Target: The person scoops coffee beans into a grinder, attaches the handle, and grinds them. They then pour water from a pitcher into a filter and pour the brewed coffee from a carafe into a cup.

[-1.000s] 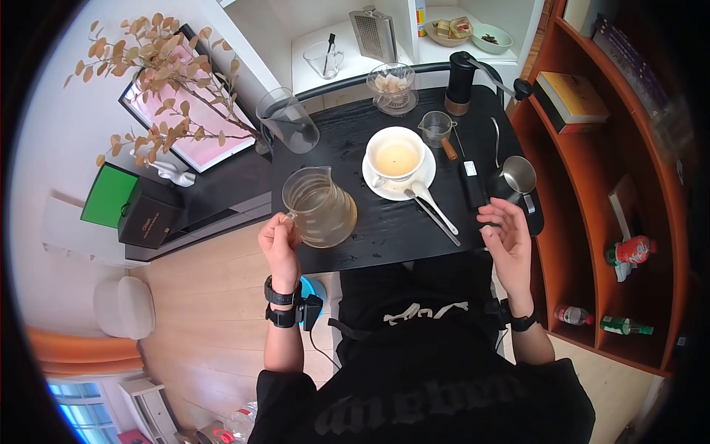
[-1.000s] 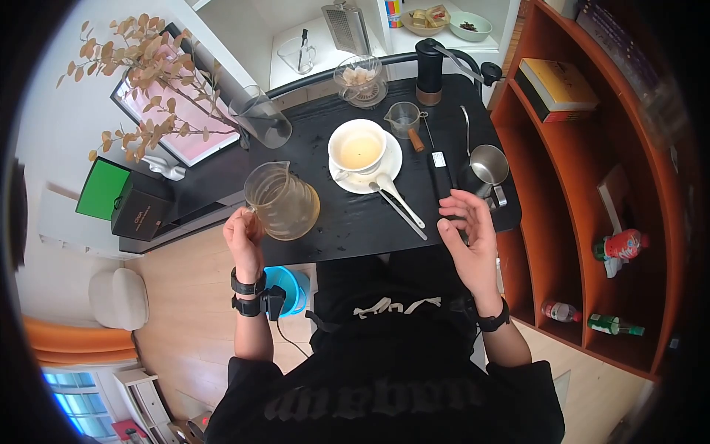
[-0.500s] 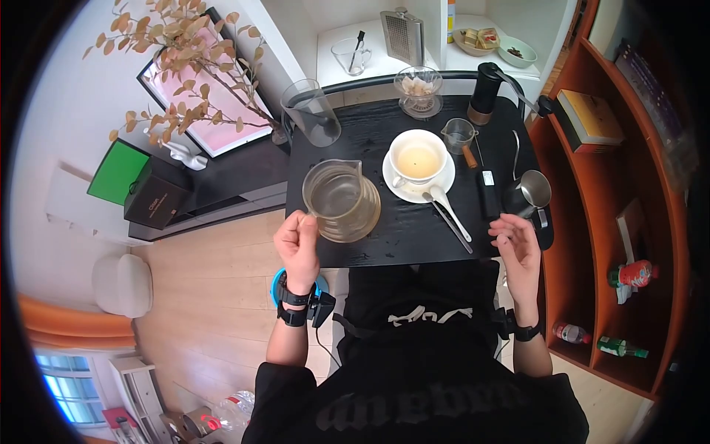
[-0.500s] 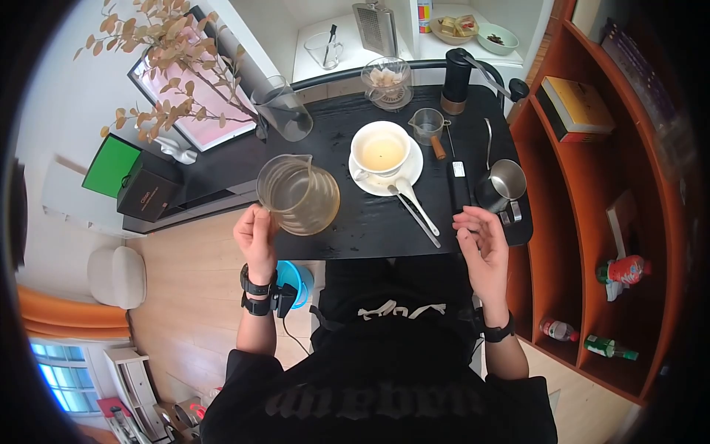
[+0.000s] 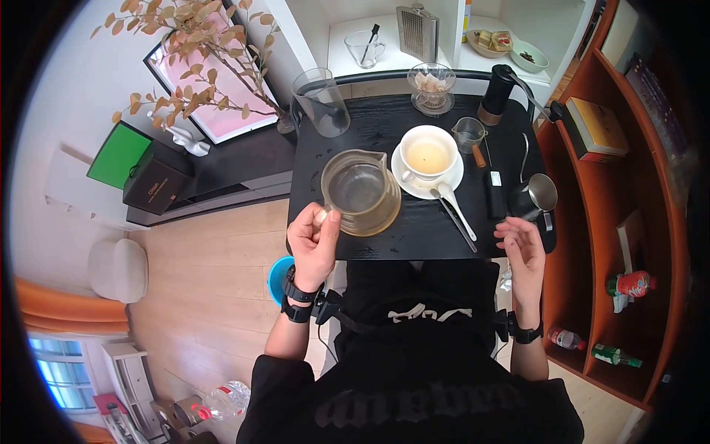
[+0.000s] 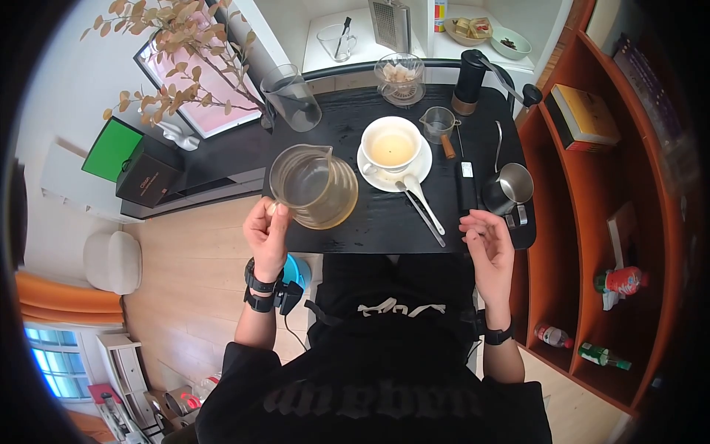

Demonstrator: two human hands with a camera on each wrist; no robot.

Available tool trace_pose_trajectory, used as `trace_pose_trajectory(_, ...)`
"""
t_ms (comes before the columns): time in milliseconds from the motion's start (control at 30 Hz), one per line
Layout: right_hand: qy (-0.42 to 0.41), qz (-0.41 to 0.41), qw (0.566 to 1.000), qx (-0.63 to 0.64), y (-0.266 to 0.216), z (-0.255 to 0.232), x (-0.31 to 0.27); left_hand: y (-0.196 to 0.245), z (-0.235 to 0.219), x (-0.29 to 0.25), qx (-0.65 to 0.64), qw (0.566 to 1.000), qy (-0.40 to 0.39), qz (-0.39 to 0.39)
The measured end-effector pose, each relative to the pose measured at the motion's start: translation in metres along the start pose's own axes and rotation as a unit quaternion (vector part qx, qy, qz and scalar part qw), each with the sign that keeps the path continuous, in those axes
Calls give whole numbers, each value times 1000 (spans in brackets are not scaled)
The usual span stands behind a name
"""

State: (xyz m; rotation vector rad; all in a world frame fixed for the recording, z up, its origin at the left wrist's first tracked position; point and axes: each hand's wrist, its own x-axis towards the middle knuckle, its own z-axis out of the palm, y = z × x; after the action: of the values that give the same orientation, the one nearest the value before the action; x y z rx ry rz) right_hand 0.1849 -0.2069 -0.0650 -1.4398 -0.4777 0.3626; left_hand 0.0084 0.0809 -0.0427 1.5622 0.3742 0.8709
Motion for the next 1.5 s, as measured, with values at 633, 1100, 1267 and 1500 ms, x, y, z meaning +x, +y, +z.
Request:
trace_pose_trajectory(633,-6,-7,1000,-9,1,0,0,5,1,6,-61,998,-2,-23)
trace_pose_trajectory(1100,-5,-1,1000,-17,3,-1,0,2,-2,11,-48,998,-6,-31)
trace_pose_trajectory(1267,-10,8,1000,-16,3,-2,-2,-7,-12,10,-32,999,-20,-34)
trace_pose_trajectory(1500,-16,3,1000,-24,3,-2,1,-13,-21,8,-155,985,-58,-49)
